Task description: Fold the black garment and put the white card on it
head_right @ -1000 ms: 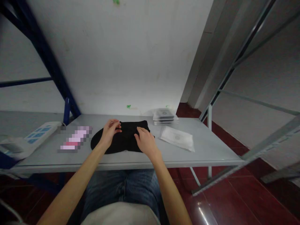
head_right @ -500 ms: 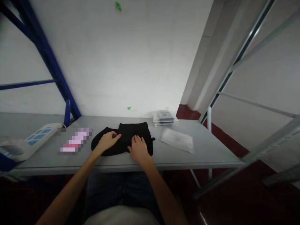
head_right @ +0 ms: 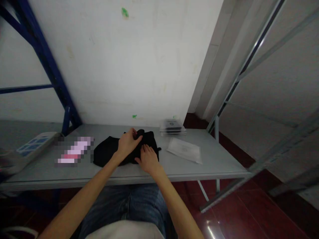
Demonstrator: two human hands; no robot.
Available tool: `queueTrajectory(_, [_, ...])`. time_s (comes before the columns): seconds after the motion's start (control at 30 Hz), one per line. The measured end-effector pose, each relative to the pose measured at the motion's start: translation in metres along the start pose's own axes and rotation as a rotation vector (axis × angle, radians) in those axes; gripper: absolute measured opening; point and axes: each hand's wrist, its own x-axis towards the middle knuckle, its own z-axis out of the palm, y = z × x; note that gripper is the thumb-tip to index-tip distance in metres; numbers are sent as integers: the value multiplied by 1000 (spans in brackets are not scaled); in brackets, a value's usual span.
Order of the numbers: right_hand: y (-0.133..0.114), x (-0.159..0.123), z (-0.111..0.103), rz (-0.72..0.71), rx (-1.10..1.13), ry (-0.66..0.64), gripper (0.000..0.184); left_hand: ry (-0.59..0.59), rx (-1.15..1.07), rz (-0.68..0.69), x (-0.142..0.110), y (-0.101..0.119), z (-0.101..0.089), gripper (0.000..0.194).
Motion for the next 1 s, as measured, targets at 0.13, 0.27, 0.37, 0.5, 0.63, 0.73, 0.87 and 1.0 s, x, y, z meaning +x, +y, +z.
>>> queueTrajectory(0.13, [29, -20, -34, 37, 29, 1, 30, -53, -77, 160, -13, 22, 28, 23])
queueTrajectory(0.27, [65, -24, -53, 295, 92, 117, 31, -38, -269, 337, -30, 11, 43, 17])
queueTrajectory(0.37, [79, -16, -48, 414, 177, 136, 32, 47, -195, 328, -40, -14, 37, 30])
queueTrajectory(0.5, [73, 1, -29, 461, 211, 95, 43, -109, -31, 345, -45, -44, 27, 49])
queueTrajectory(0.63, [62, 14, -17, 493, 192, 73, 51, -169, 14, 329, -39, -54, 28, 38])
queueTrajectory(0.73, [61, 20, -15, 470, 250, 101, 40, -185, -83, 325, -34, -56, 30, 32])
queueTrajectory(0.87, [59, 26, -12, 432, 344, 97, 32, -145, -256, 368, -33, -67, 26, 26])
queueTrajectory(1.0, [47, 26, -6, 390, 413, 94, 41, -100, -306, 381, -36, -82, 17, 24])
